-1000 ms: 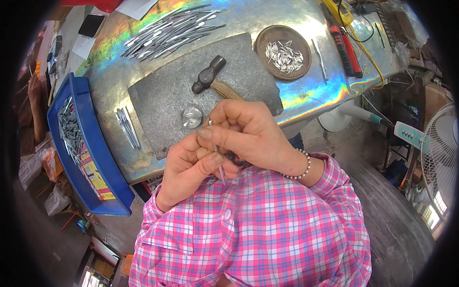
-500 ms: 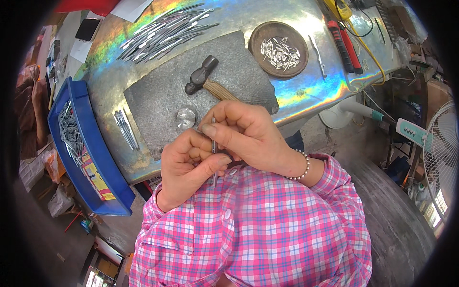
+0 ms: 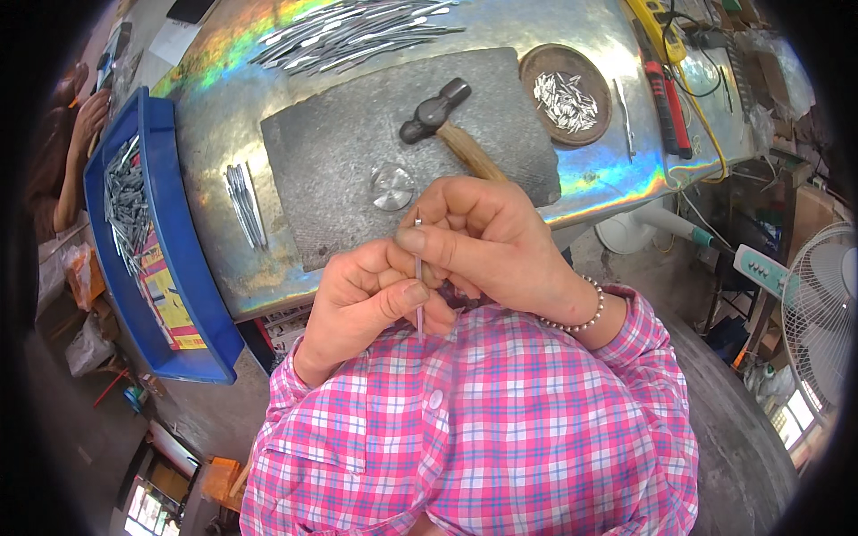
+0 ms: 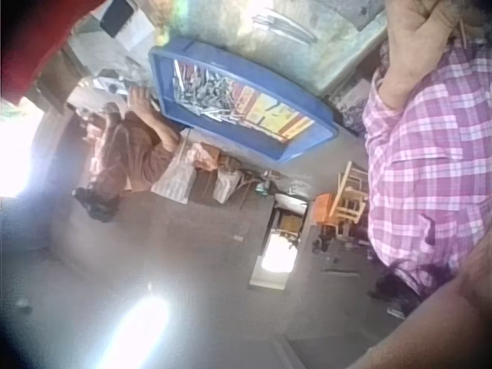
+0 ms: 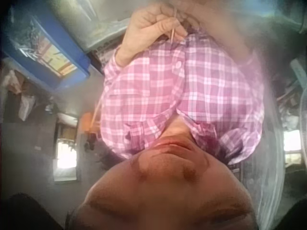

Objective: The person shapes and measures small metal parts on a stone block using a hammer, a caliper, and by hand, then holds out a round metal component toward the person across the table.

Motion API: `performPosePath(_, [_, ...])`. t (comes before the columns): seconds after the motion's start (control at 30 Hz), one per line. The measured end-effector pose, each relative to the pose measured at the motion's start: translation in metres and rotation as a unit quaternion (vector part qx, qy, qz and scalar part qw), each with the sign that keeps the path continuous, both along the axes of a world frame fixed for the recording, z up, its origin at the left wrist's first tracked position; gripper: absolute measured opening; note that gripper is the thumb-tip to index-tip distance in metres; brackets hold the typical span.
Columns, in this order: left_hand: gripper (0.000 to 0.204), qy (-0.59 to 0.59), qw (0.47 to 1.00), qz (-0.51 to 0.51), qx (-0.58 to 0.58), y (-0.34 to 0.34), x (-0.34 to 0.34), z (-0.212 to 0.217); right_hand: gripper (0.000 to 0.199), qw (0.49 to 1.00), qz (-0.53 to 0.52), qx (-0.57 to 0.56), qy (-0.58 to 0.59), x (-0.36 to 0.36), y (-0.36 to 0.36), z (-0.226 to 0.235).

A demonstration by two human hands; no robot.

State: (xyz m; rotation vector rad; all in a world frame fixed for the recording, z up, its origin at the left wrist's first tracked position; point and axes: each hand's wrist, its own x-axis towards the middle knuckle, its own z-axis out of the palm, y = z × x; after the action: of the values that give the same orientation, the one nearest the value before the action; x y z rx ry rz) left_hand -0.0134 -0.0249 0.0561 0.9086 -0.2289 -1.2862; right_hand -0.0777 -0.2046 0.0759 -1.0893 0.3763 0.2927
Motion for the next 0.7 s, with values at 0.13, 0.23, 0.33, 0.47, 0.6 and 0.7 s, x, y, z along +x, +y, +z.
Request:
performPosePath(0.13, [0.011, 0.015, 1.000, 0.024, -0.012, 0.010, 0.001, 0.000, 0.010, 1.000, -0.001, -0.022, 0.010, 0.010, 0.014, 0.002])
performPosePath(0.23, [0.011, 0.028, 0.999, 0.030, -0.019, 0.017, 0.003, -0.002, 0.012, 0.999, 0.003, -0.037, 0.003, 0.016, 0.020, 0.004])
performPosePath(0.33, [0.011, 0.045, 0.998, 0.039, -0.022, 0.022, 0.005, -0.003, 0.014, 0.999, 0.003, -0.044, 0.000, 0.020, 0.027, 0.005])
performPosePath(0.47, [0.011, 0.048, 0.997, 0.059, -0.028, 0.030, 0.003, -0.006, 0.012, 0.999, 0.011, -0.039, -0.005, 0.025, 0.033, 0.008])
performPosePath(0.6, [0.013, 0.027, 0.994, 0.106, -0.010, 0.044, 0.008, -0.001, 0.008, 0.996, -0.011, -0.077, -0.036, 0.028, 0.042, 0.021])
performPosePath(0.7, [0.011, 0.015, 0.981, 0.189, 0.025, 0.057, 0.013, 0.002, 0.014, 0.965, -0.138, -0.117, -0.189, 0.028, 0.047, 0.041])
